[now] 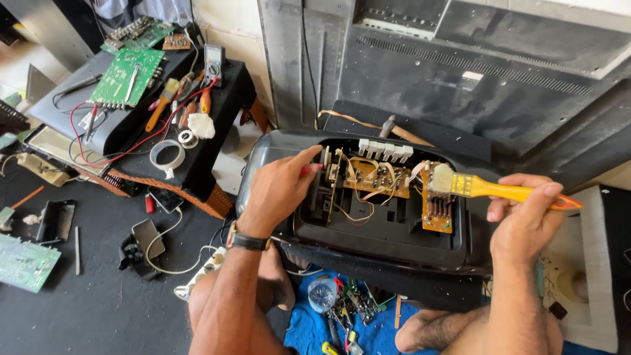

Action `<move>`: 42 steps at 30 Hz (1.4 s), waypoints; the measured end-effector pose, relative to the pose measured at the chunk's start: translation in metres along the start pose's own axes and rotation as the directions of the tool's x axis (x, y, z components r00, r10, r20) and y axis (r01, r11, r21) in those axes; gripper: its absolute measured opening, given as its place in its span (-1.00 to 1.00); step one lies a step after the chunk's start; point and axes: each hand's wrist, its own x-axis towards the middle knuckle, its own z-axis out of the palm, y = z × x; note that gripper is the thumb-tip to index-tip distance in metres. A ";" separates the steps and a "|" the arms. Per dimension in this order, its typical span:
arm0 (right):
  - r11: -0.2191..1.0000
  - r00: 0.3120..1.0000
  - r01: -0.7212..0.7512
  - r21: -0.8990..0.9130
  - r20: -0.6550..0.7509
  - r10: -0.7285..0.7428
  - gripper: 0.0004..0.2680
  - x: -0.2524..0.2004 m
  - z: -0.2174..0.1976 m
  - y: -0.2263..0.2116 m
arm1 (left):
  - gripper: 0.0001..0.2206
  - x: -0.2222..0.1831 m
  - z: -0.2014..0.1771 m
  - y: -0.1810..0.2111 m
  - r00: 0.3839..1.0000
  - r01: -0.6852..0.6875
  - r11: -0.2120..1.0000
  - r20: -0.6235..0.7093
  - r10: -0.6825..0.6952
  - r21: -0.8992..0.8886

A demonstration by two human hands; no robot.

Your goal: Cleaning and inspecting the internal components of an electronic device using a brush and a screwdriver.

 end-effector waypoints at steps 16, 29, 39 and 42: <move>0.802 0.851 0.474 -0.363 0.422 -0.312 -0.83 -0.001 0.048 -0.017 | -0.87 0.015 0.030 0.006 0.953 -0.201 0.974 -0.211 0.218 0.101; 0.867 0.889 0.364 -0.340 0.405 -0.214 -0.87 -0.011 0.041 -0.025 | -0.76 0.012 0.029 0.011 0.984 -0.094 0.987 -0.137 0.111 0.128; 0.970 0.960 0.124 -0.208 0.272 -0.064 -0.82 -0.014 0.020 -0.008 | -0.73 0.003 0.021 0.010 0.986 -0.095 0.987 -0.123 0.111 0.130; 0.960 0.950 0.166 -0.227 0.297 -0.094 -0.80 -0.014 0.027 -0.011 | -0.71 0.009 0.025 0.011 0.992 -0.078 0.988 -0.091 0.090 0.130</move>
